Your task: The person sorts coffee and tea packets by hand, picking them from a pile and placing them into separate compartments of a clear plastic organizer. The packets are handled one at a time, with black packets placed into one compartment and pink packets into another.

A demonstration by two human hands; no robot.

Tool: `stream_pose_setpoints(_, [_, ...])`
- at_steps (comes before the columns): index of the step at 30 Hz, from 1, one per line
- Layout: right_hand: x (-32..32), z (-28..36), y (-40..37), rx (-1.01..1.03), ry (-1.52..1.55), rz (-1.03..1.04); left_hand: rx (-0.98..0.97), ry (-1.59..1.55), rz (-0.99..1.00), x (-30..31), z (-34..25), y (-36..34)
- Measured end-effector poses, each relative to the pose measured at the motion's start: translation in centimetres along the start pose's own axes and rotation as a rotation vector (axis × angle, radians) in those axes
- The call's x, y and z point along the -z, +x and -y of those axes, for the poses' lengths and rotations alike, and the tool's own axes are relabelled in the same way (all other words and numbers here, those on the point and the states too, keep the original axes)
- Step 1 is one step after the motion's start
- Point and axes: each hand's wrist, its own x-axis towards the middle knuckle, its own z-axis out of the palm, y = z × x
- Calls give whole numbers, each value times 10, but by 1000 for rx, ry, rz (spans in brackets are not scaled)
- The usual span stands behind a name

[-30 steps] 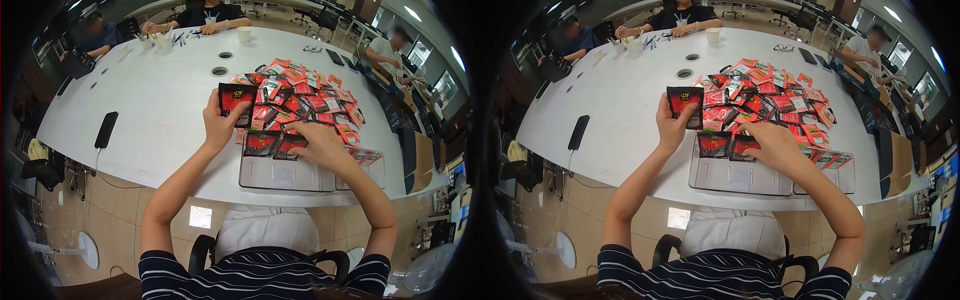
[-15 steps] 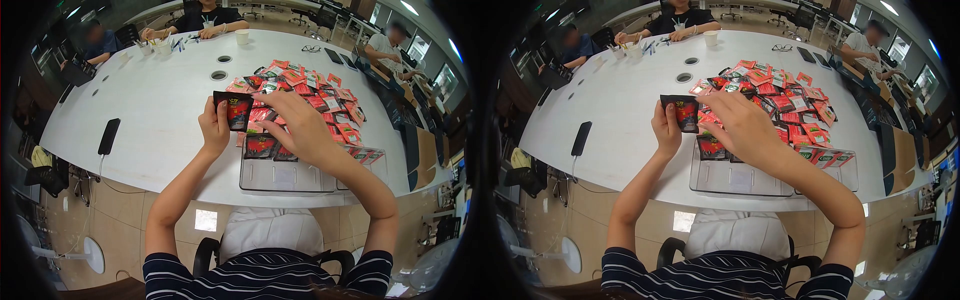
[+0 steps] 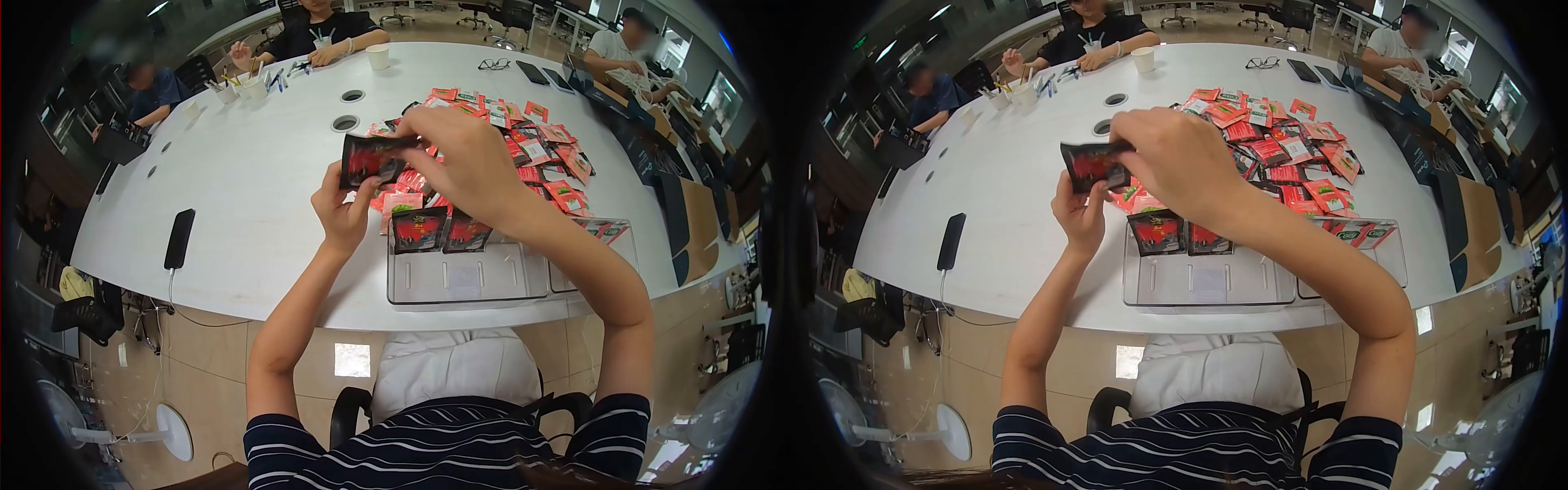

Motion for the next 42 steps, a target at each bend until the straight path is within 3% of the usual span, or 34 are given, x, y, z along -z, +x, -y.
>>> stream_pose_setpoints(2, [6,1,0,-90,1,9,66,-97,-3,-4,-3,-1])
stream_pose_setpoints(5, [6,-3,-4,-6,9,-1,26,28,26,-1,0,-3])
stream_pose_setpoints(8, [9,-5,-9,200,52,90,-215,300,90,0,-5,0])
stream_pose_setpoints(11, [17,1,-13,200,-15,149,-286,341,106,-1,-4,-2])
stream_pose_setpoints(14, [25,0,-15,221,-43,12,-276,339,144,-5,-10,0])
stream_pose_setpoints(17, [48,-2,-16,155,-23,-107,-163,58,98,-9,-7,-1])
stream_pose_setpoints(23, [96,-7,-49,-167,-19,55,109,144,269,-9,-20,12])
stream_pose_setpoints(26, [113,-5,-70,-279,-85,235,202,94,325,-8,-21,15])
stream_pose_setpoints(27, [106,-12,-86,-276,-63,188,220,75,346,-8,-22,15])
stream_pose_setpoints(30, [97,-12,-108,-153,-261,366,252,36,391,-8,-23,17])
stream_pose_setpoints(37, [68,-29,-128,-73,-414,474,325,-1,319,-7,-18,13])
stream_pose_setpoints(42, [63,-24,-118,-107,-450,418,303,38,287,-7,-15,13])
